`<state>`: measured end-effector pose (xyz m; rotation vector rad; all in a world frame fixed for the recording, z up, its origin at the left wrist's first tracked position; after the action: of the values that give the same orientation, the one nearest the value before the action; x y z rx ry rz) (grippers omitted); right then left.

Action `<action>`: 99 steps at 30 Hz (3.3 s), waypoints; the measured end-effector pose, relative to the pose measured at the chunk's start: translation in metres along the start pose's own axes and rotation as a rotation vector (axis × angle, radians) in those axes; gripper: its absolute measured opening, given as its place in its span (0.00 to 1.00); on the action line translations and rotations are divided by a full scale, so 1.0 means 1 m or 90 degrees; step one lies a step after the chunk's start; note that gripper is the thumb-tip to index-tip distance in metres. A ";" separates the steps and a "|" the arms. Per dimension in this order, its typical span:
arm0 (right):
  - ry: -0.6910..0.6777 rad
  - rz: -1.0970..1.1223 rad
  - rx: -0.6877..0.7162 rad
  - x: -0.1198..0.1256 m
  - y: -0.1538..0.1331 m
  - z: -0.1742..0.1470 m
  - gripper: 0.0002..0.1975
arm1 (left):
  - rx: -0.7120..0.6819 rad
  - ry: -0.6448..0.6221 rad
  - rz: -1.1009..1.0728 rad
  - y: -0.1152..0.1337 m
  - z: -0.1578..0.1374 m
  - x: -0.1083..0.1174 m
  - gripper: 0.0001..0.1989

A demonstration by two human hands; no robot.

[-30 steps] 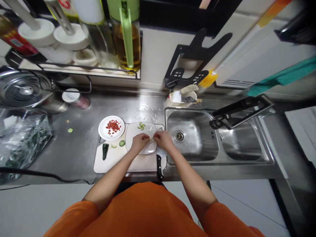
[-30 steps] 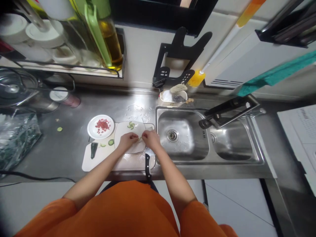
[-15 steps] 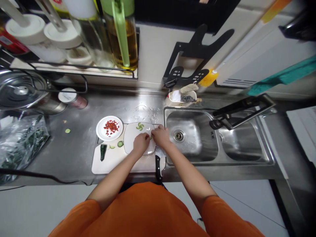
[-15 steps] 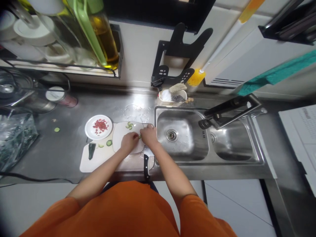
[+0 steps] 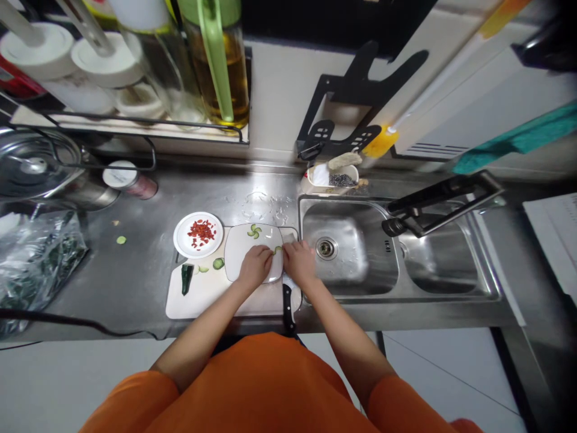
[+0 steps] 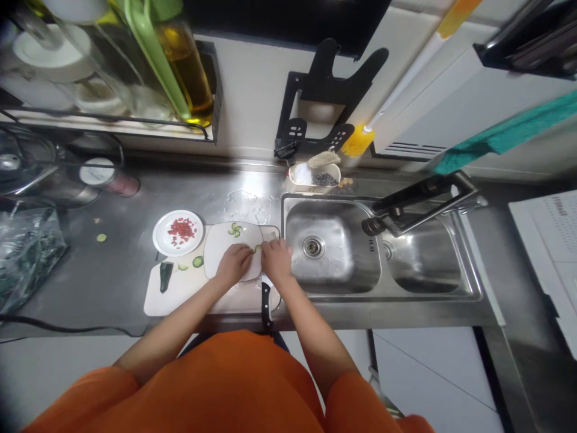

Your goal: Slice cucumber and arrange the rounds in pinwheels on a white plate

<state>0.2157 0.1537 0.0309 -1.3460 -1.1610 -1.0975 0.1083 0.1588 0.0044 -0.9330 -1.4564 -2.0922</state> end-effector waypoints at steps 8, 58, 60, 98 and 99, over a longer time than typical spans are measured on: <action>-0.089 -0.005 -0.024 -0.029 -0.015 -0.043 0.26 | -0.068 -0.026 0.044 0.013 -0.013 0.005 0.15; -0.059 0.050 -0.032 -0.018 -0.036 -0.050 0.18 | 0.378 0.091 0.216 -0.117 -0.073 0.124 0.16; -0.063 0.050 -0.034 -0.018 -0.038 -0.050 0.18 | 0.384 0.080 0.218 -0.117 -0.072 0.123 0.15; 0.182 0.465 0.009 0.022 -0.037 -0.041 0.06 | 0.769 -0.205 -0.480 -0.040 -0.067 0.014 0.22; 0.183 0.468 0.013 0.023 -0.036 -0.041 0.06 | 0.799 -0.221 -0.495 -0.039 -0.070 0.010 0.22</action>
<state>0.1823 0.1155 0.0611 -1.3770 -0.3968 -0.6972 0.0557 0.1082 -0.0293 -0.1799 -3.0245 -0.8512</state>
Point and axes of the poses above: each hand's wrist, its own z-axis towards the middle knuckle, its own x-axis out of the back of the hand, y = z × x, the point moved 10 cm from there along z, towards the middle knuckle, and after that the axes turned 15 degrees about y, right-handed, at the moved point
